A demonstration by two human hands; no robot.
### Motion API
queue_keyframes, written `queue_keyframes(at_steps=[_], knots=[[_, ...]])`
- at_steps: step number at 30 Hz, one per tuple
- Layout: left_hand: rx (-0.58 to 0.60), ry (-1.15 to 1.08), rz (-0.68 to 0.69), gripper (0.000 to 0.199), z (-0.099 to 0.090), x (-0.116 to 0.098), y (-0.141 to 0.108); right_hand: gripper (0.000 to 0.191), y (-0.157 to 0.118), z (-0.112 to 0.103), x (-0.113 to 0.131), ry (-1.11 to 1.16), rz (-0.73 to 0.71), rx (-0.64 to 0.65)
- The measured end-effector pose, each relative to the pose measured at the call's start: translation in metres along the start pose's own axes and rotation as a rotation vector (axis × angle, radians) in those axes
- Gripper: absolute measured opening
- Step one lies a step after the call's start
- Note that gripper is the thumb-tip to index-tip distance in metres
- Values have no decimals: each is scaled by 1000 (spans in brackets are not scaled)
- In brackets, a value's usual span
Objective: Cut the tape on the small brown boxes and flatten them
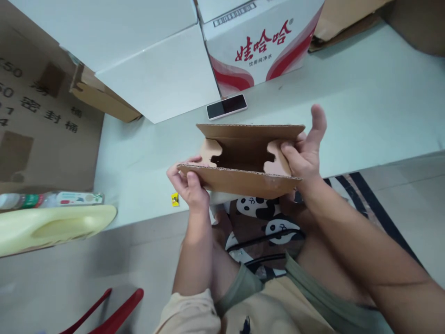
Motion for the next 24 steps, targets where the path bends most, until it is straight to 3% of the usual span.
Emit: queue_keyframes(at_steps=[4, 7, 11, 14, 17, 19, 22, 24], knots=[[-18, 99, -73, 39, -8, 13, 1, 21, -1, 5, 6, 139, -131, -92], [47, 181, -1, 42, -13, 14, 6, 35, -3, 8, 11, 155, -212, -101], [217, 309, 4, 27, -18, 10, 13, 21, -7, 11, 17, 40, -209, -74], [216, 339, -34, 27, -24, 9, 16, 25, -8, 10, 16, -76, -193, -36], [123, 256, -128, 25, -35, 18, 23, 42, -6, 7, 3, -178, -99, -47], [-4, 136, -258, 25, -44, 29, 29, 46, -5, 7, -9, -158, 3, -38], [-222, -92, -505, 26, -55, 44, 35, 54, -9, 16, -22, 24, 112, 116], [-287, -218, -654, 27, -55, 48, 35, 62, -14, 26, -21, 125, 86, 259]])
Point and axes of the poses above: each hand's wrist, its own y-axis towards the middle knuckle, its own z-axis out of the palm, x = y × z, the point moved 2 cm from there along y, towards the middle knuckle, and after that the axes turned 7 degrees about -z, right-handed, at the moved point
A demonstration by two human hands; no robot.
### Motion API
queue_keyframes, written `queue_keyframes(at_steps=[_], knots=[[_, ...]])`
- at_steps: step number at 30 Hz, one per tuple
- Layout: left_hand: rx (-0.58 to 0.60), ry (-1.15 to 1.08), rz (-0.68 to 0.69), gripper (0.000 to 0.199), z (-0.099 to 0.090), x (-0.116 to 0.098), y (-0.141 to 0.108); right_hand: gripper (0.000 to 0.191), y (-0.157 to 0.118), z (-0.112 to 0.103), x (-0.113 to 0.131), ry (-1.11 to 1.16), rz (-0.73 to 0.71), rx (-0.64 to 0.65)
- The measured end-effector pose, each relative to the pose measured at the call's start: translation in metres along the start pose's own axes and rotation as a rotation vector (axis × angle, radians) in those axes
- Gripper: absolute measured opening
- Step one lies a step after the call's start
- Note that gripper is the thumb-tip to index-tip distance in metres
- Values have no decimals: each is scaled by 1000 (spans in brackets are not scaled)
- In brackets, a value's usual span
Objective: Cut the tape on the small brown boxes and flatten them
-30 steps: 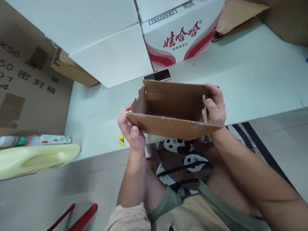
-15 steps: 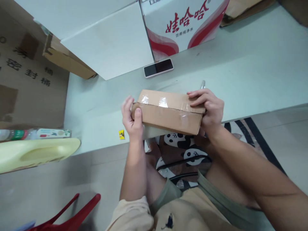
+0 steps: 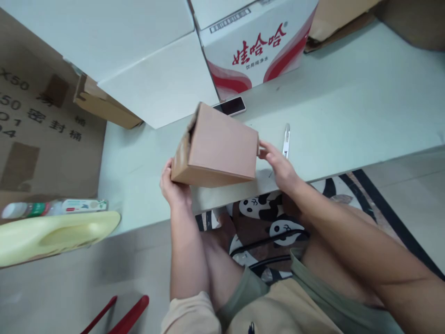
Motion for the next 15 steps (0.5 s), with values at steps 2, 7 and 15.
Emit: queue_keyframes(at_steps=[2, 7, 15], knots=[[31, -35, -166, 26, 6, 4, -5, 68, -3, 8, 6, -41, -66, 96], [260, 138, -561, 50, 30, 20, -37, 64, -3, 12, 26, -203, -180, 122], [651, 570, -706, 60, 38, 32, -63, 50, 0, -8, 27, -191, -242, -156]])
Point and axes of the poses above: each hand's wrist, its own y-axis towards the middle knuckle, its own z-axis out of the palm, x = y × z, the point moved 2 cm from there along y, towards the middle knuckle, and after that the axes turned 7 degrees about -z, right-handed, at the moved point
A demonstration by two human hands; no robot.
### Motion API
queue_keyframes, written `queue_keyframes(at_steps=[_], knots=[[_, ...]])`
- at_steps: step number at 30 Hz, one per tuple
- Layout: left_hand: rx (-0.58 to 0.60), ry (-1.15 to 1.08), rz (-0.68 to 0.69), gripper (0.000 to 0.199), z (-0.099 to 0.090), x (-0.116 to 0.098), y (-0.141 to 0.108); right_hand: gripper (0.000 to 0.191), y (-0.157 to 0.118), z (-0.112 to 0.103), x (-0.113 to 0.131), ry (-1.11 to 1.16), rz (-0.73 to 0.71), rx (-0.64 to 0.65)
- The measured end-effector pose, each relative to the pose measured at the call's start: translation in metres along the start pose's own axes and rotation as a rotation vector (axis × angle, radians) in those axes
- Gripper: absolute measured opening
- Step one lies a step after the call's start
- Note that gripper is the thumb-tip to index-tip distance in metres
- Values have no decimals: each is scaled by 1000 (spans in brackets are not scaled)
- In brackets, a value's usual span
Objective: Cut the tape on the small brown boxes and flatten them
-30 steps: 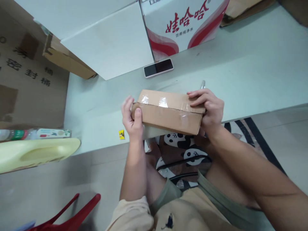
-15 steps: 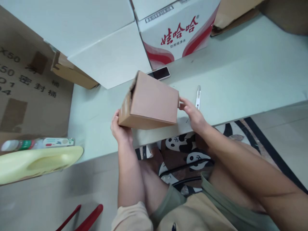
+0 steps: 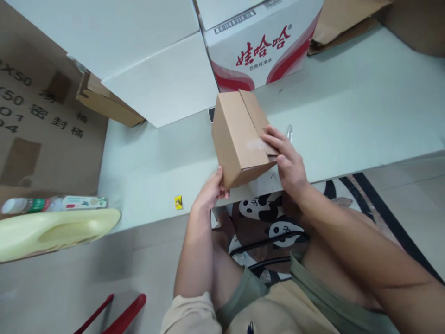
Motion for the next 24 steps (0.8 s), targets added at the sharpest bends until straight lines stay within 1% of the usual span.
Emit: queue_keyframes(at_steps=[1, 2, 3, 4, 5, 6, 7, 8, 9, 10, 11, 12, 13, 15, 17, 18, 19, 21, 23, 24], knots=[[66, 72, -10, 59, -1, 1, -1, 47, 1, -3, -2, -2, 12, -51], [100, 130, -19, 56, -5, 2, -1, 43, 1, -5, -4, 1, 24, -83], [78, 158, -9, 53, -10, 2, 0, 40, 2, -6, -5, 4, 37, -91], [-9, 144, 45, 50, -16, 1, 0, 37, 4, -7, -5, 5, 49, -71], [-153, 93, 163, 48, -25, -3, 0, 35, 5, -6, -4, 4, 56, -29], [-323, 25, 343, 50, -33, -7, -3, 34, 5, -3, -2, 4, 53, 35], [-479, -27, 565, 53, -39, -12, -7, 34, 5, 0, 0, 9, 37, 111], [-587, -25, 796, 56, -43, -17, -13, 34, 5, 5, 4, 22, 8, 192], [-634, 54, 996, 57, -43, -21, -19, 35, 4, 11, 8, 44, -28, 276], [-634, 192, 1142, 56, -41, -24, -24, 35, 2, 16, 12, 70, -67, 355], [-615, 347, 1225, 54, -38, -27, -27, 36, 1, 21, 15, 93, -100, 419], [-600, 482, 1261, 50, -34, -28, -30, 38, 0, 24, 17, 103, -121, 456], [-599, 574, 1273, 46, -32, -29, -31, 39, 0, 26, 18, 92, -129, 457], [-616, 620, 1277, 42, -29, -28, -32, 38, 4, 20, 14, -27, -89, 366], [-626, 582, 1286, 40, -30, -26, -30, 33, 10, 4, 4, -288, 52, 241], [-629, 566, 1290, 39, -30, -25, -28, 32, 13, -7, -3, -455, 152, 203], [-636, 549, 1294, 39, -30, -24, -27, 33, 15, -18, -10, -622, 261, 196], [-661, 522, 1293, 41, -29, -23, -25, 43, 17, -38, -22, -889, 457, 271], [-697, 510, 1272, 44, -26, -23, -23, 54, 15, -51, -30, -1014, 582, 397], [-718, 508, 1259, 45, -23, -23, -23, 57, 13, -54, -32, -1037, 612, 449]])
Point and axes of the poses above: each hand's wrist, its own y-axis towards the middle knuckle, its own z-axis out of the palm, x = y × z, the point moved 2 cm from there along y, towards the middle knuckle, and after that the axes turned 7 degrees about -z, right-handed, at the moved point
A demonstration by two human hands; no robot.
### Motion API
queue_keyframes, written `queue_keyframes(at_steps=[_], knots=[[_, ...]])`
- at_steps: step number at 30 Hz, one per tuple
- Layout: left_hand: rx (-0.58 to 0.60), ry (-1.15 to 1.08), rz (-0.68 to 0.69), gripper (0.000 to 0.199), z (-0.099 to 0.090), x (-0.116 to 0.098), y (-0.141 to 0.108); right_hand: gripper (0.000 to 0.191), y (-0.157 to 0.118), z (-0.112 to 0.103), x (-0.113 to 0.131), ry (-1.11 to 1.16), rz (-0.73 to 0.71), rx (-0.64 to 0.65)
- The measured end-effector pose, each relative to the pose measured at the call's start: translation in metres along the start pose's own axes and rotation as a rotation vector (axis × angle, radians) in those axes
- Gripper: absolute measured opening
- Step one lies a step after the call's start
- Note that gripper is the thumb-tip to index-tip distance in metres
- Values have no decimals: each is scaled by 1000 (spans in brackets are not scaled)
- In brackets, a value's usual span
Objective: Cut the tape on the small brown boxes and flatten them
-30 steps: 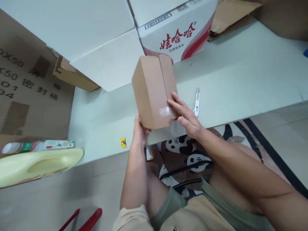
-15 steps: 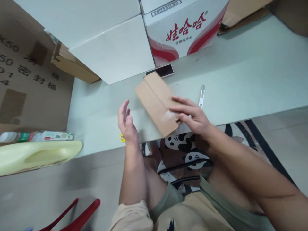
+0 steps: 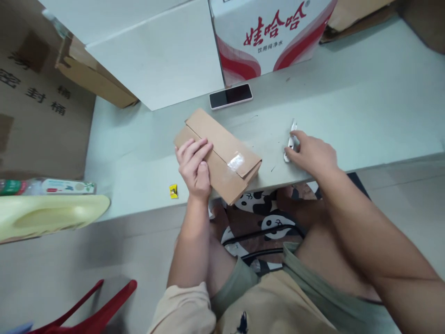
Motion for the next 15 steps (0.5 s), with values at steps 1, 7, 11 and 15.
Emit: queue_keyframes(at_steps=[1, 7, 11, 15], knots=[[-13, 14, -12, 45, 3, -2, 0, 60, 0, 2, -1, -20, -4, 27], [-96, 67, -41, 43, 16, -11, -5, 65, -1, 13, 12, 19, -96, -29], [-82, 38, -38, 42, 18, -12, -7, 29, -1, 9, 15, 224, -157, -238], [-85, -9, -131, 39, 19, -13, -8, 24, -18, -5, 18, 563, -189, -395]])
Point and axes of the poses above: each hand's wrist, its own y-axis towards the middle knuckle, its own z-axis out of the palm, x = y × z, the point moved 2 cm from there along y, towards the middle knuckle, and after that the axes turned 7 degrees about -z, right-handed, at the moved point
